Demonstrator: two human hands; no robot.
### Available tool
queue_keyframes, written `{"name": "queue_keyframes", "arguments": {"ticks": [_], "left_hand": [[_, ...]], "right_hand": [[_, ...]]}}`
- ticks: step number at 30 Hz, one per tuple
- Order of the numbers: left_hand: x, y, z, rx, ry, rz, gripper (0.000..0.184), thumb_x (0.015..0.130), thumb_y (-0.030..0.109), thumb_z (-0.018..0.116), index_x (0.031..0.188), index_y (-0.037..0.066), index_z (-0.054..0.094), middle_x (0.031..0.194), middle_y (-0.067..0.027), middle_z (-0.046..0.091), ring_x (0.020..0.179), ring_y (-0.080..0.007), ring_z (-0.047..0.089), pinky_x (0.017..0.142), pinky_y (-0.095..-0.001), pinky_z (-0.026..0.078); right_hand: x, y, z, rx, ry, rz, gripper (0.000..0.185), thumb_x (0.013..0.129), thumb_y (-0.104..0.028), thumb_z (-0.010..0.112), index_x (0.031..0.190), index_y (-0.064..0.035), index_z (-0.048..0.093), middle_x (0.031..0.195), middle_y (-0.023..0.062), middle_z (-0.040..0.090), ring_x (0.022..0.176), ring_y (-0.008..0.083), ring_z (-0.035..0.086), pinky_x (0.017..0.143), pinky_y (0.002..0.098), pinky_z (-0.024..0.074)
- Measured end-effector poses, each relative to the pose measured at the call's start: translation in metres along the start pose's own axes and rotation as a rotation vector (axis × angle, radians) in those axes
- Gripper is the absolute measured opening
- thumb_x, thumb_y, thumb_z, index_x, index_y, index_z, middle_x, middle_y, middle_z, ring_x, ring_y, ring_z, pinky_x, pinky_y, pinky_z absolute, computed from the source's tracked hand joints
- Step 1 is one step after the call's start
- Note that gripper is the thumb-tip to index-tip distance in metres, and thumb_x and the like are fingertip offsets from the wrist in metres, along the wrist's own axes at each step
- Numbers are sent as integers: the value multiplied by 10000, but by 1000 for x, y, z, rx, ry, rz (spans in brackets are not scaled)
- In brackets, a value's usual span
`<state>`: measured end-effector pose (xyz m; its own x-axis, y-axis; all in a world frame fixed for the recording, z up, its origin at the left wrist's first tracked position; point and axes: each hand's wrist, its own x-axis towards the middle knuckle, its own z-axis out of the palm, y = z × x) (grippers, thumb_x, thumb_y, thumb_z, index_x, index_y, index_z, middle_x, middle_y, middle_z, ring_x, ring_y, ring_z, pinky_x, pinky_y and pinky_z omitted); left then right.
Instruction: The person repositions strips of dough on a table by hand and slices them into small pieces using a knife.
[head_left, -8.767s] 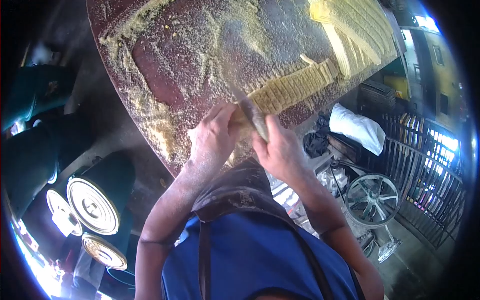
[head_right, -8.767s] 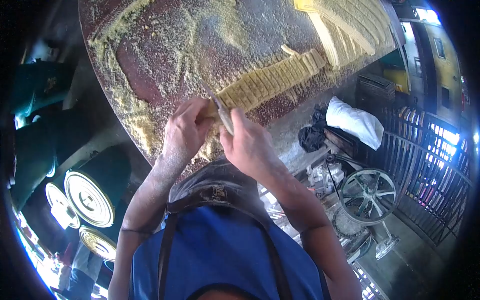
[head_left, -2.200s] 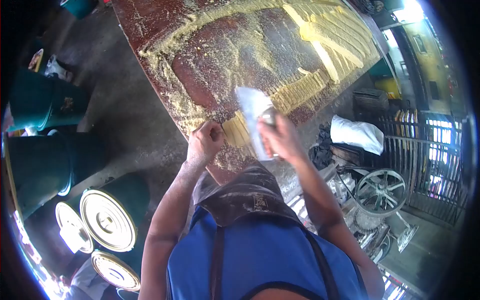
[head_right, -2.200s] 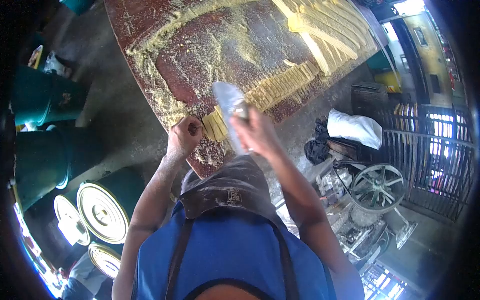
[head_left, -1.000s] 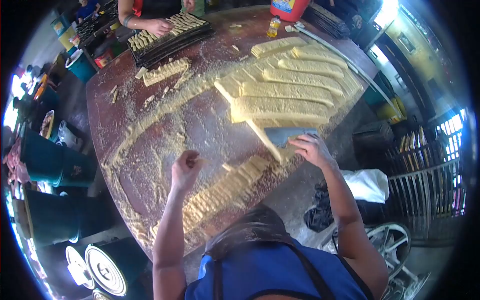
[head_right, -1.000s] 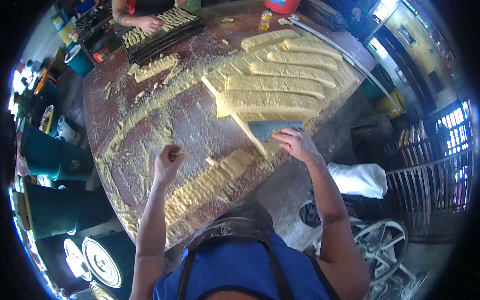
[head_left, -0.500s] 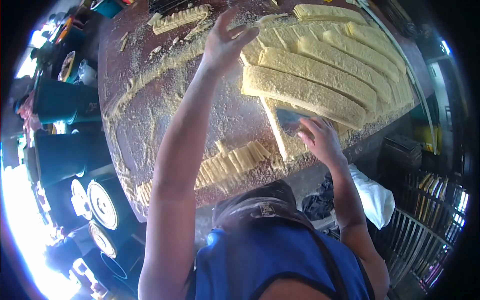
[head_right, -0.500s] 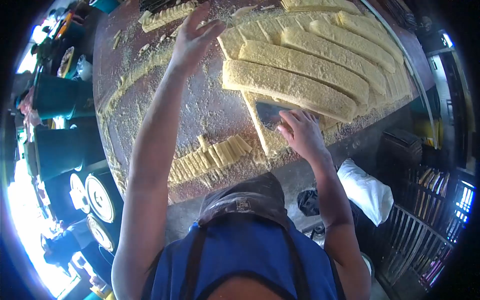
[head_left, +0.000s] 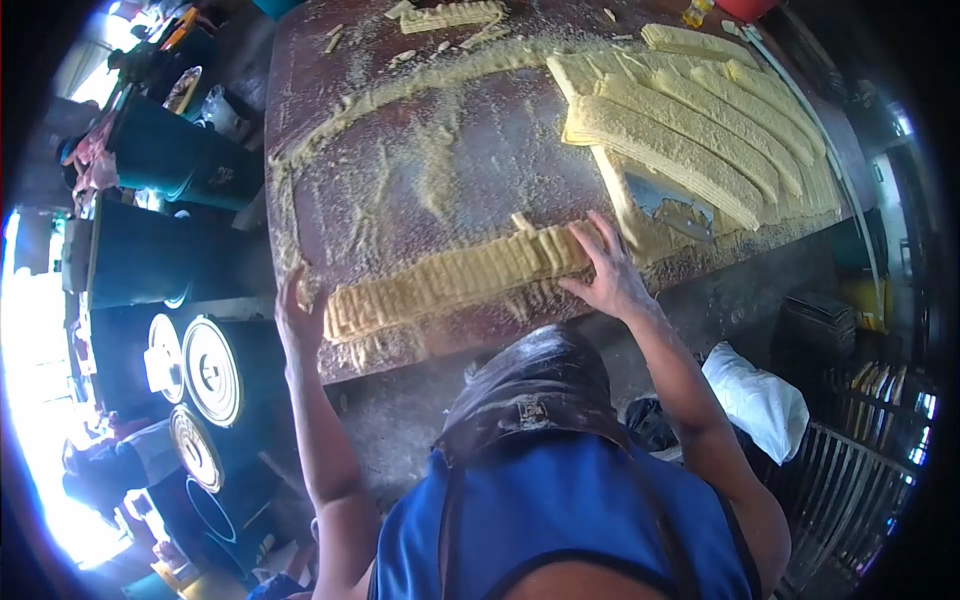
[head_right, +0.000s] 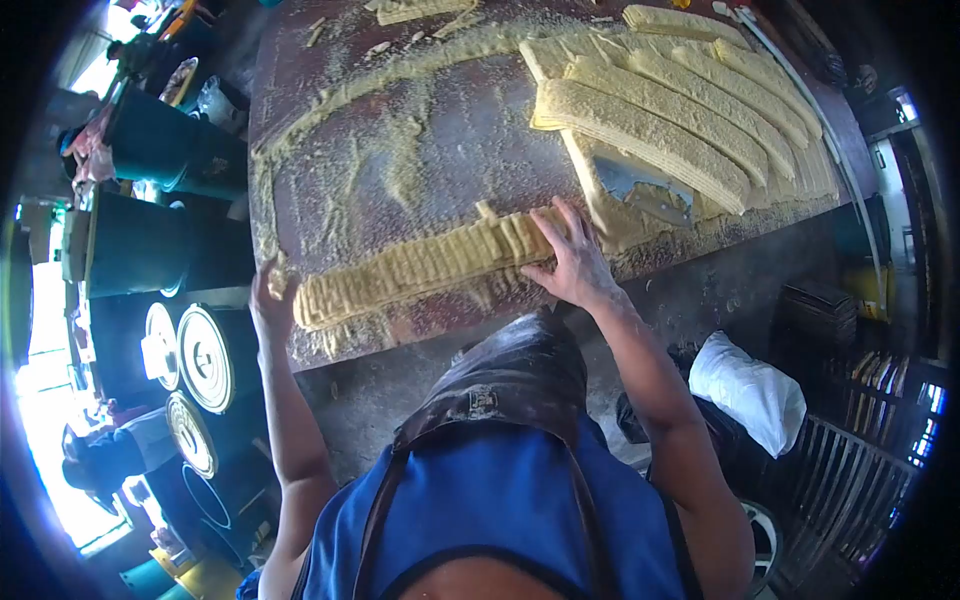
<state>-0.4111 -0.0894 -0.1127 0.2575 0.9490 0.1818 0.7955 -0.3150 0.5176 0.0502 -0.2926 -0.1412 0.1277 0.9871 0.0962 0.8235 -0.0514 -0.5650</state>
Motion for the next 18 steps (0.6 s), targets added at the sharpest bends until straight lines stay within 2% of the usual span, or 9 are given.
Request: {"name": "queue_keyframes", "arguments": {"ticks": [1, 2, 3, 4, 7, 8, 9, 12, 18], "left_hand": [[-20, -13, -2, 46, 21, 69, 563, 836, 220, 782, 1332, 59, 568, 1349, -186, 583, 1290, -362, 523, 1073, -449, 419], [-38, -19, 1, -83, -15, 13, 686, 799, 232, 817, 1388, 55, 513, 1420, -197, 522, 1344, -376, 466, 1116, -469, 381], [-55, -22, 5, -33, -52, 25, 791, 765, 242, 847, 1431, 54, 463, 1484, -204, 450, 1395, -380, 399, 1144, -478, 351], [-66, -22, 12, -48, -86, 15, 854, 740, 265, 865, 1448, 50, 438, 1510, -210, 409, 1418, -385, 358, 1153, -492, 337], [-86, -19, 32, -32, -58, 130, 1032, 671, 335, 906, 1500, 64, 355, 1566, -239, 294, 1456, -417, 266, 1172, -526, 297], [-86, -2, 32, -67, -98, 16, 1114, 628, 358, 923, 1521, 82, 317, 1571, -259, 251, 1453, -443, 240, 1172, -551, 282], [-87, 7, 37, -63, -41, 40, 1139, 599, 294, 939, 1528, 121, 304, 1576, -243, 214, 1458, -431, 226, 1172, -534, 290], [-86, 18, 54, -15, 48, 7, 1148, 591, 274, 949, 1521, 125, 293, 1557, -262, 187, 1439, -472, 171, 1162, -614, 217], [-38, 23, 74, 5, 55, -91, 1135, 600, 220, 922, 1530, 152, 274, 1576, -248, 145, 1428, -494, 153, 1156, -622, 235]], "right_hand": [[-1, -7, 10, -14, 10, -7, 897, 783, -488, 793, 1520, -183, 382, 1566, 214, 232, 1426, 471, 281, 1147, 601, 309], [0, -15, 17, -132, 16, 16, 958, 757, -535, 794, 1536, -202, 347, 1577, 211, 218, 1432, 483, 258, 1140, 644, 269], [-1, -20, 25, -248, 19, 41, 1019, 731, -582, 795, 1552, -220, 312, 1589, 209, 203, 1438, 496, 234, 1134, 686, 230], [-1, -22, 36, -183, 50, 15, 1102, 683, -652, 788, 1566, -233, 277, 1607, 201, 174, 1457, 508, 166, 1121, 734, 146], [0, -32, 57, -184, 90, 15, 1101, 680, -668, 779, 1564, -236, 285, 1612, 190, 170, 1469, 489, 147, 1134, 715, 141], [0, -31, 64, -176, 129, 13, 1115, 662, -683, 777, 1562, -239, 292, 1609, 183, 182, 1471, 480, 139, 1136, 710, 133], [1, -36, 67, -286, 178, 12, 1132, 651, -699, 774, 1560, -231, 289, 1605, 173, 190, 1459, 485, 159, 1124, 720, 140], [8, -50, 73, -338, 167, 61, 1141, 655, -701, 773, 1560, -213, 278, 1594, 182, 199, 1446, 492, 183, 1109, 727, 152], [49, -45, 84, -294, 230, 102, 1137, 662, -677, 794, 1541, -160, 292, 1550, 229, 230, 1436, 485, 205, 1083, 749, 164]]}}
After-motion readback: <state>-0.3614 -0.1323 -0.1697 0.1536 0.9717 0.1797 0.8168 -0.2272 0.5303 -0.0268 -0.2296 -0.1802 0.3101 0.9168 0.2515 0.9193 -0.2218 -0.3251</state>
